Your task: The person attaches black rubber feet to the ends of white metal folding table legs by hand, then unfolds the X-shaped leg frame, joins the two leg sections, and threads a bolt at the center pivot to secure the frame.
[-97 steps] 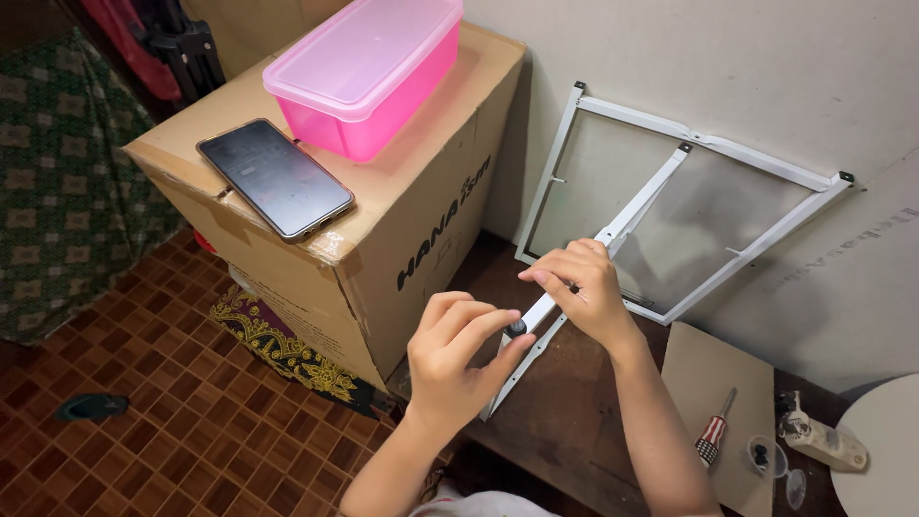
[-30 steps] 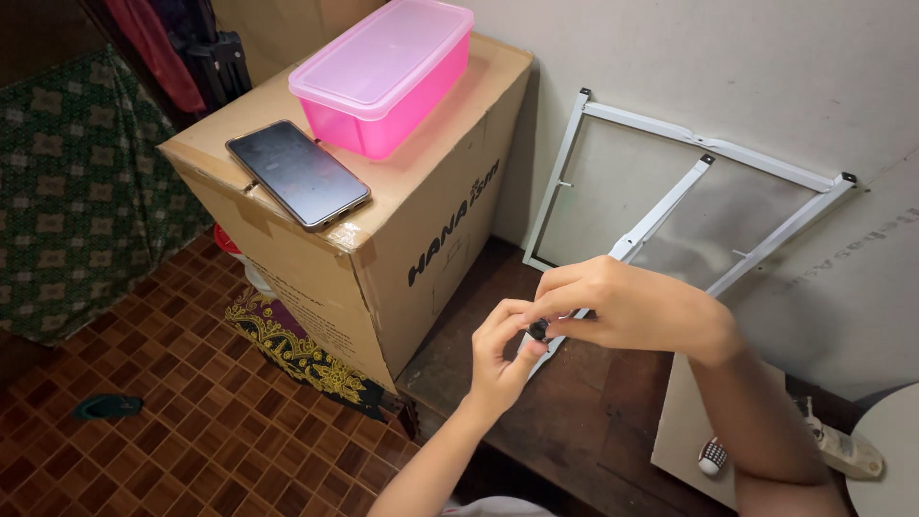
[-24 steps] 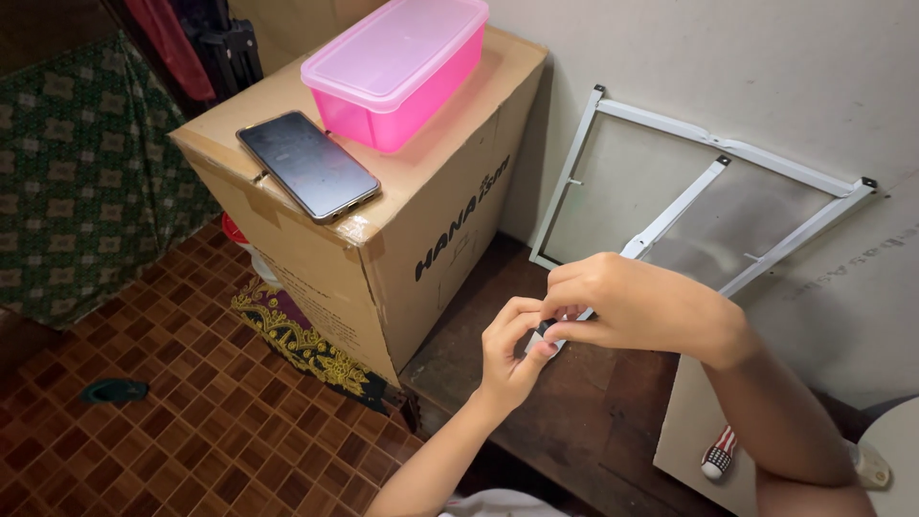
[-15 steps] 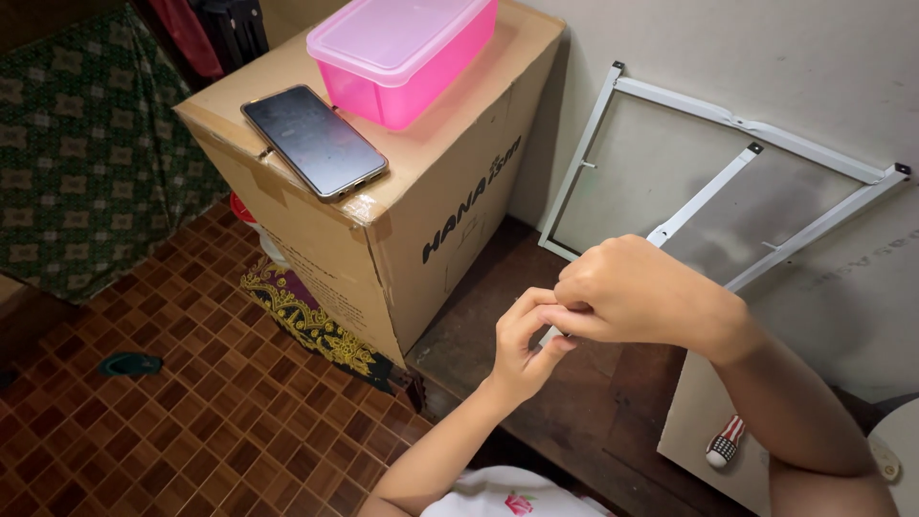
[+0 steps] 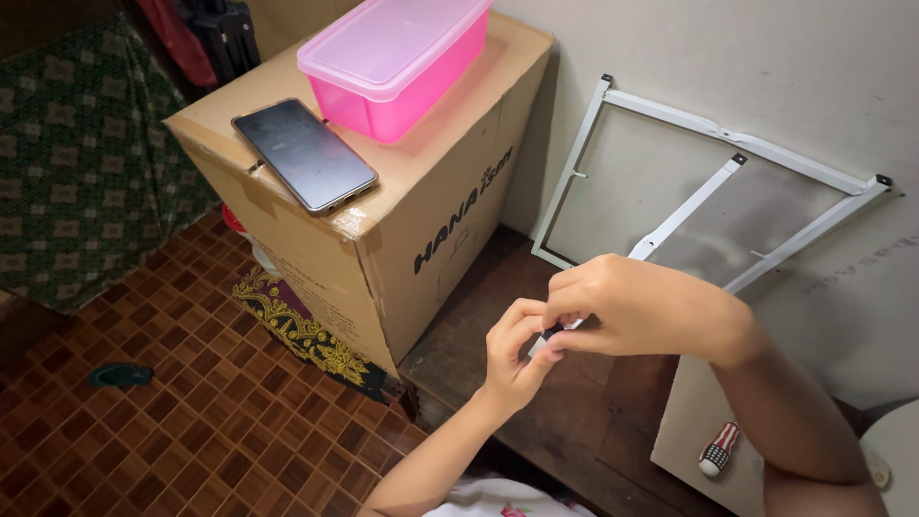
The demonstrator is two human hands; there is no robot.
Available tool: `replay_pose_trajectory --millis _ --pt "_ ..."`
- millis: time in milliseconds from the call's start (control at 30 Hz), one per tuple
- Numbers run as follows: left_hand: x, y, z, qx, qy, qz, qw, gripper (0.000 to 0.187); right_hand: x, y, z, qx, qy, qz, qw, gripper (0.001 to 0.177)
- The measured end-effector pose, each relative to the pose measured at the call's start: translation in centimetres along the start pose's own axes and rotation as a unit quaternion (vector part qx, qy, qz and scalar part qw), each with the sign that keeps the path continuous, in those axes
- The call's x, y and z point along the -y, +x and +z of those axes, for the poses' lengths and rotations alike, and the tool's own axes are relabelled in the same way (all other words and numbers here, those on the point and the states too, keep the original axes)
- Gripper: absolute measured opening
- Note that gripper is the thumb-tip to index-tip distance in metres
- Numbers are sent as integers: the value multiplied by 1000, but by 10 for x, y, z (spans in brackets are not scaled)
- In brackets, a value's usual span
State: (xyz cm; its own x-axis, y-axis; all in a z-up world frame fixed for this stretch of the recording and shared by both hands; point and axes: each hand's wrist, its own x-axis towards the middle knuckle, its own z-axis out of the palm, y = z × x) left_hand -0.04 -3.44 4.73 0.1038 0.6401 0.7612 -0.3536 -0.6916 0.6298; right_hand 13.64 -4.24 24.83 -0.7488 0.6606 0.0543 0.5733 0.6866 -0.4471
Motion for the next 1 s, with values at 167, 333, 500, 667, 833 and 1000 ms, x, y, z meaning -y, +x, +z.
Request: replay_pose_trajectory --millis 167,333,500,667,833,1000 --pt "4 -2 0 0 21 10 1000 34 -5 2 15 14 -219 35 975 34" --pt "5 -2 -1 -6 7 -4 1000 37 2 -4 4 -75 -118 -47 989 10" --pt "6 -1 -2 -5 21 10 1000 34 10 -3 -5 4 -29 -108 994 7" --pt "8 -1 -3 -8 14 2 1000 36 12 7 1 26 -76 -2 997 16" --pt "10 2 -3 -25 1 11 1000 39 16 12 8 23 -133 52 990 17" --pt "9 1 -8 -19 41 12 999 40 17 5 2 -76 -139 -35 987 18"
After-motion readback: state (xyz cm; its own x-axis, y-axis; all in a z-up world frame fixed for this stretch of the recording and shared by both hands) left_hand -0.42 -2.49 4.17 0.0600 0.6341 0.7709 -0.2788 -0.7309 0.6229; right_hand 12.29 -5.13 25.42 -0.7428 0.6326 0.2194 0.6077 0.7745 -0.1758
